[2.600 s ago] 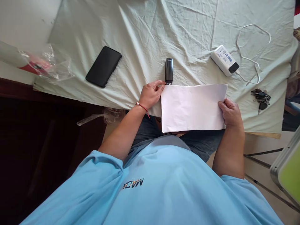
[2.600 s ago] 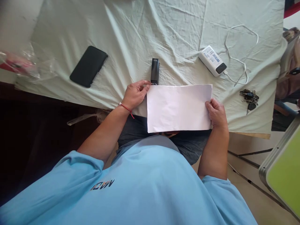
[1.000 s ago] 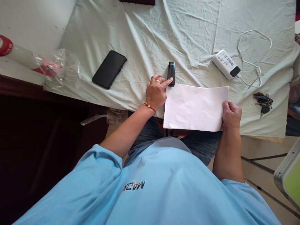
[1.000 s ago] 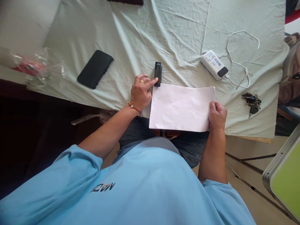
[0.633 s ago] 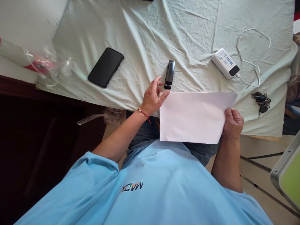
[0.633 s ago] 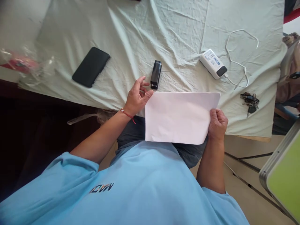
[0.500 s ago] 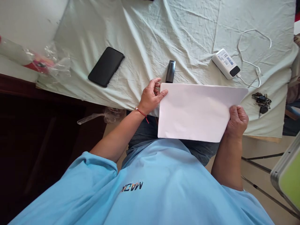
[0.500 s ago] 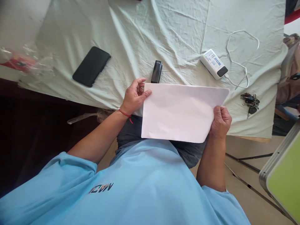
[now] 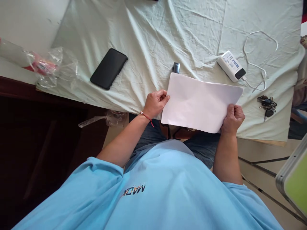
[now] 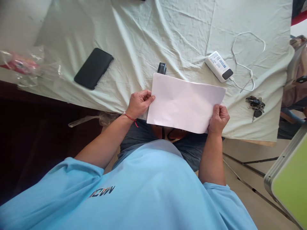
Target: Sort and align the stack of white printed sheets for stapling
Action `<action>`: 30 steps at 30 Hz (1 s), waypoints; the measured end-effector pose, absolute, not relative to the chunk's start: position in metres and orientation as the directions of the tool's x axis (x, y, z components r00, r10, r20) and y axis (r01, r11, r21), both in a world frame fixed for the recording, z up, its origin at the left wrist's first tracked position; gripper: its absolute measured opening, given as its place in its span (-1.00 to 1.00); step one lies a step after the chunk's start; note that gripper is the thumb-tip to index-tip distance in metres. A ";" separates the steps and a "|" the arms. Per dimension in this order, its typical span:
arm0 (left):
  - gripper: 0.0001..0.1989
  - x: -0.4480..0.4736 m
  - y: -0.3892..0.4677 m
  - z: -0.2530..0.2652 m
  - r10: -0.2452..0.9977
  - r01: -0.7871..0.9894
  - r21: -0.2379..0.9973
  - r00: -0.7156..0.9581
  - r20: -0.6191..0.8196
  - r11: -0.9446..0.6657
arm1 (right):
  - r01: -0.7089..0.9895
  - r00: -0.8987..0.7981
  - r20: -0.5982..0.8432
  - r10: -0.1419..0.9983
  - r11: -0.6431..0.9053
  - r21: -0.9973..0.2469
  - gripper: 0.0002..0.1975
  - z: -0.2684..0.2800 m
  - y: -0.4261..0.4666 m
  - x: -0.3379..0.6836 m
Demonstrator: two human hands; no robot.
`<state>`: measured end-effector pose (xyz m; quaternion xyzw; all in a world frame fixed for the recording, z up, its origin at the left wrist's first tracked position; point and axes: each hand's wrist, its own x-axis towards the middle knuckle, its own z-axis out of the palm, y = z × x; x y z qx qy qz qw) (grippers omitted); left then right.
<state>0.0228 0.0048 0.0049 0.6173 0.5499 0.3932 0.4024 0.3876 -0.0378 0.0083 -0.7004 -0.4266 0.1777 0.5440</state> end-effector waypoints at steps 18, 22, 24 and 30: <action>-0.64 0.017 0.003 0.011 0.987 0.329 0.939 0.152 0.054 -0.102 | 0.355 0.575 0.228 0.786 0.012 -0.935 -0.38 0.002 -0.035 0.397; -0.47 0.019 0.005 0.013 0.992 0.368 0.923 0.093 0.085 -0.114 | 0.354 0.587 0.185 0.788 -0.045 -0.934 -0.36 0.005 -0.036 0.395; -0.48 0.019 0.005 0.013 0.990 0.352 0.929 0.117 0.078 -0.115 | 0.339 0.597 0.166 0.785 -0.059 -0.939 -0.35 0.008 -0.037 0.394; -0.61 0.018 0.002 0.014 0.978 0.311 0.943 0.201 0.051 -0.113 | 0.327 0.609 0.182 0.772 -0.036 -0.944 -0.31 0.012 -0.038 0.392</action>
